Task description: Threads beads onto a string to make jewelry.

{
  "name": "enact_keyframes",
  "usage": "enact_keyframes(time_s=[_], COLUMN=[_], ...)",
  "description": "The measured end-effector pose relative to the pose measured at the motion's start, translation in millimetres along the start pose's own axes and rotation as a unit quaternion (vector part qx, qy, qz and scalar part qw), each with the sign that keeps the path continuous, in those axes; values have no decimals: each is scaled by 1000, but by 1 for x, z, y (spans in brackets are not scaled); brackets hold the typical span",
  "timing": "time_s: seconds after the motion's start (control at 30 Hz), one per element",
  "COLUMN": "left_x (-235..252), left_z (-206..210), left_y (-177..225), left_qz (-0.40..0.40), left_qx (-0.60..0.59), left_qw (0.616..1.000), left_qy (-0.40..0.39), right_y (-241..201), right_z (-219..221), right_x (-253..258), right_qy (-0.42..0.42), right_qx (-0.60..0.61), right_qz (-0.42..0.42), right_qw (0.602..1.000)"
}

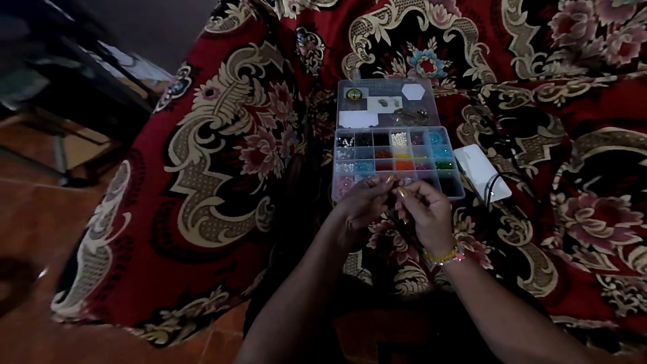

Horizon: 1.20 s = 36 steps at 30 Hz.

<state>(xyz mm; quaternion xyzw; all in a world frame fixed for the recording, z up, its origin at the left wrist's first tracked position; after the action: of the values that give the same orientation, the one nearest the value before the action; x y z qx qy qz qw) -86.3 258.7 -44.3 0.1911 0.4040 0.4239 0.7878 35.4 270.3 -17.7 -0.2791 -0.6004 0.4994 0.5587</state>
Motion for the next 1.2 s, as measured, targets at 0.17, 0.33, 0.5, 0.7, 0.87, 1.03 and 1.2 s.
enact_keyframes(time_s=[0.17,0.33,0.5,0.7,0.87,1.03,1.2], left_x=[0,-1,-1,-2,-2,-2,-2], left_z=[0,0,0,1,2,3,3], left_y=[1,1,1,4,5,5,4], left_qz=[1,2,-3,17,21,23,22], left_qx=[1,9,7,24,28,33,28], left_qw=[1000,1000,1000,999,999,999,999], left_qy=[4,17,24,16,15,11,0], right_y=[0,2,2,1,1,1,1], right_z=[1,1,2,1,1,1,1], right_x=[0,0,-1,0,0,-1,0], right_qy=[-1,1,0,3,1,-1,-1], right_qx=[3,6,5,3,-6,-19,-7], right_qz=[5,11,11,11,14,19,14], right_qw=[1000,1000,1000,1000,1000,1000,1000])
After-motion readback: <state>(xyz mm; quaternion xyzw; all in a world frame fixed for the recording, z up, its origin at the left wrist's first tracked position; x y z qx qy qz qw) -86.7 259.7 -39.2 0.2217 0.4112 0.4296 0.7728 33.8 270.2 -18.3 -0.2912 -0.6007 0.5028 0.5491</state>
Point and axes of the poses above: each hand's wrist, its own x-axis towards the middle knuckle, its own z-axis out of the palm, y = z × x, the point moved 8 cm from there along x, towards the middle knuckle, and after that the axes turned 11 degrees about -z, right-handed, at the moved point
